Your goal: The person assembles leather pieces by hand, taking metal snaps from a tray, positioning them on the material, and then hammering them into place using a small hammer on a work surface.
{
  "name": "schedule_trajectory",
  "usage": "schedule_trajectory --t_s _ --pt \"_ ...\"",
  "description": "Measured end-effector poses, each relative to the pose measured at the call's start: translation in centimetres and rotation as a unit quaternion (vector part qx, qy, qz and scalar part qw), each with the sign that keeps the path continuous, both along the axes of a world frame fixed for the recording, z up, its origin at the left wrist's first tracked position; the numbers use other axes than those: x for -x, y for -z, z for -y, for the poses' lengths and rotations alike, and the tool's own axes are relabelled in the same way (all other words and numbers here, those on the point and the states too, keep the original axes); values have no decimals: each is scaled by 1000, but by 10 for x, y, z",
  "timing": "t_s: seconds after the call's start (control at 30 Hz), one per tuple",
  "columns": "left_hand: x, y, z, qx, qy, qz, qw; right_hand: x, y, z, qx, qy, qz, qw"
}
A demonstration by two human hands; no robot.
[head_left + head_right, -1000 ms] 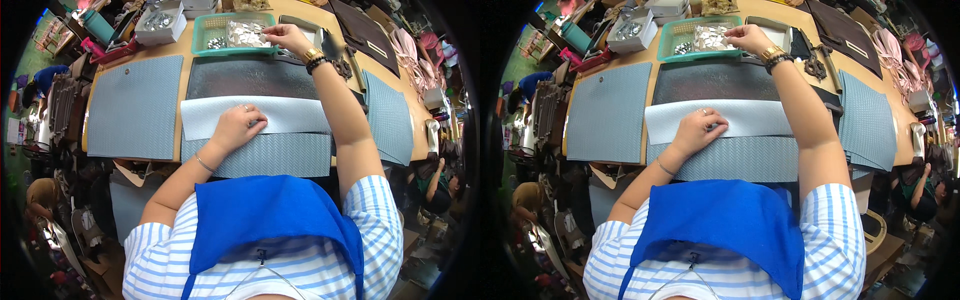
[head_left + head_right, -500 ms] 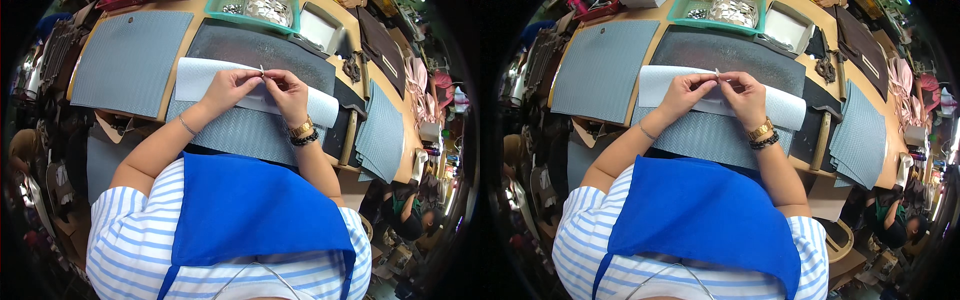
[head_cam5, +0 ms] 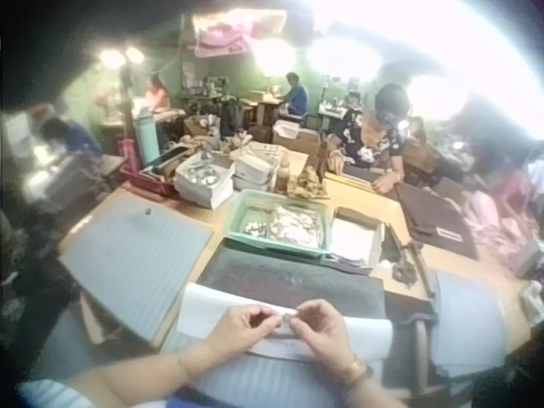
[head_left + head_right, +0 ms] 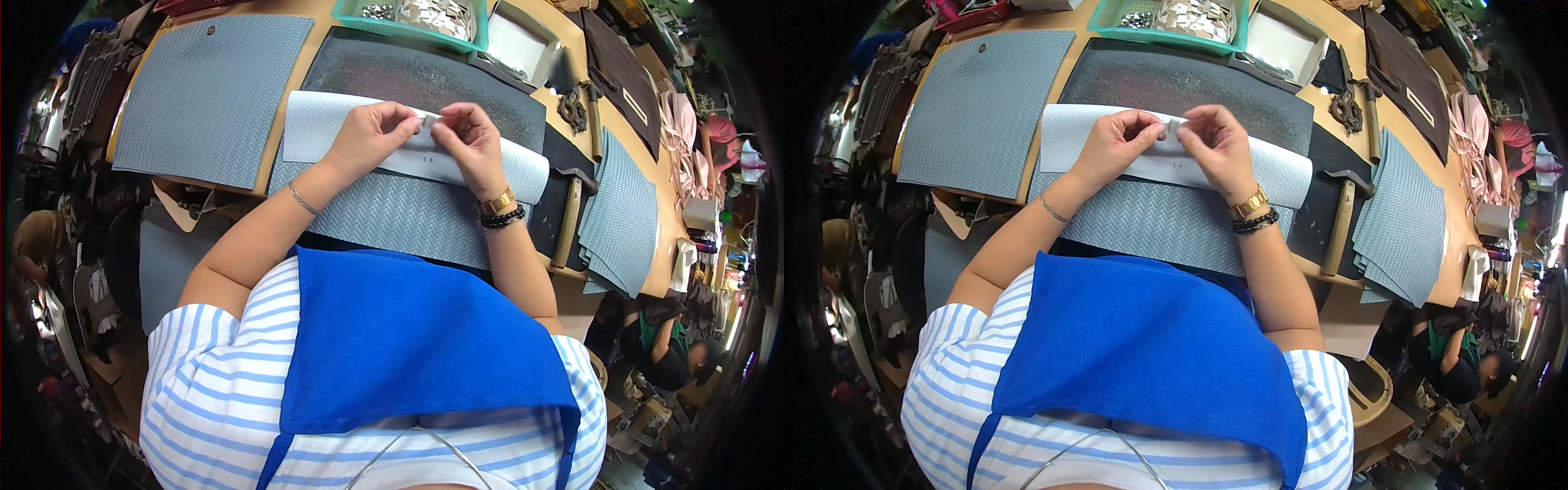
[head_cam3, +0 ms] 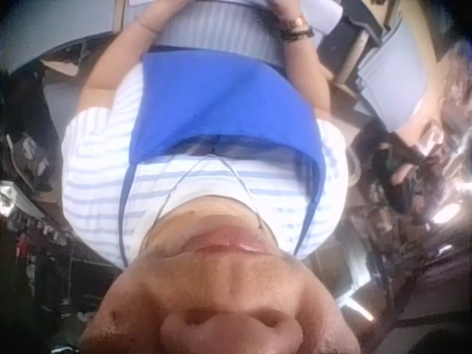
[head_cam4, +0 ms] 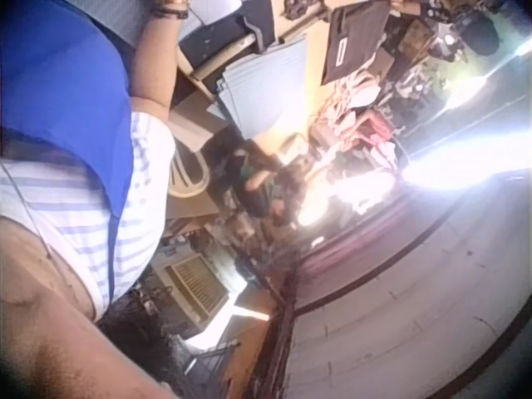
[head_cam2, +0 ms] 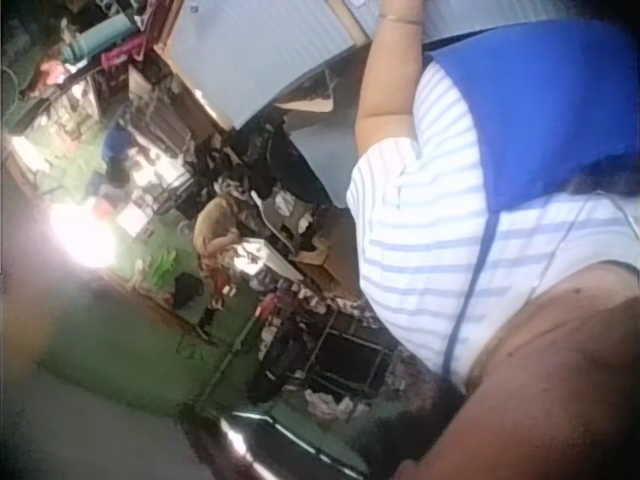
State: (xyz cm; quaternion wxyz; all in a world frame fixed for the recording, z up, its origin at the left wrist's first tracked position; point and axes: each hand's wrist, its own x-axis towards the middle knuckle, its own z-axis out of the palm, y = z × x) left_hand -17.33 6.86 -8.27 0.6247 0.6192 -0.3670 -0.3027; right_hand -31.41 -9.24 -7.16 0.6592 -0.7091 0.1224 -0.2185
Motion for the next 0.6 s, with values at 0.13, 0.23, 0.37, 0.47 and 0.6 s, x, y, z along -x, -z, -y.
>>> schedule_trajectory --t_s 0.13,0.23,0.37,0.47,0.6 --pt "-3 -5 1 -8 7 -51 999 -23 -28 33 -156 50 -18 986" --pt "-8 -2 1 -1 17 -52 998 -56 -52 50 -172 102 33 979" --pt "-13 -6 3 3 23 -96 995 -52 -58 50 -93 84 35 992" --pt "-13 -8 0 10 24 -111 993 -18 -47 21 35 -1 -82 996" --pt "-10 -1 1 0 43 -103 994 14 -23 -7 -43 -2 -95 995"
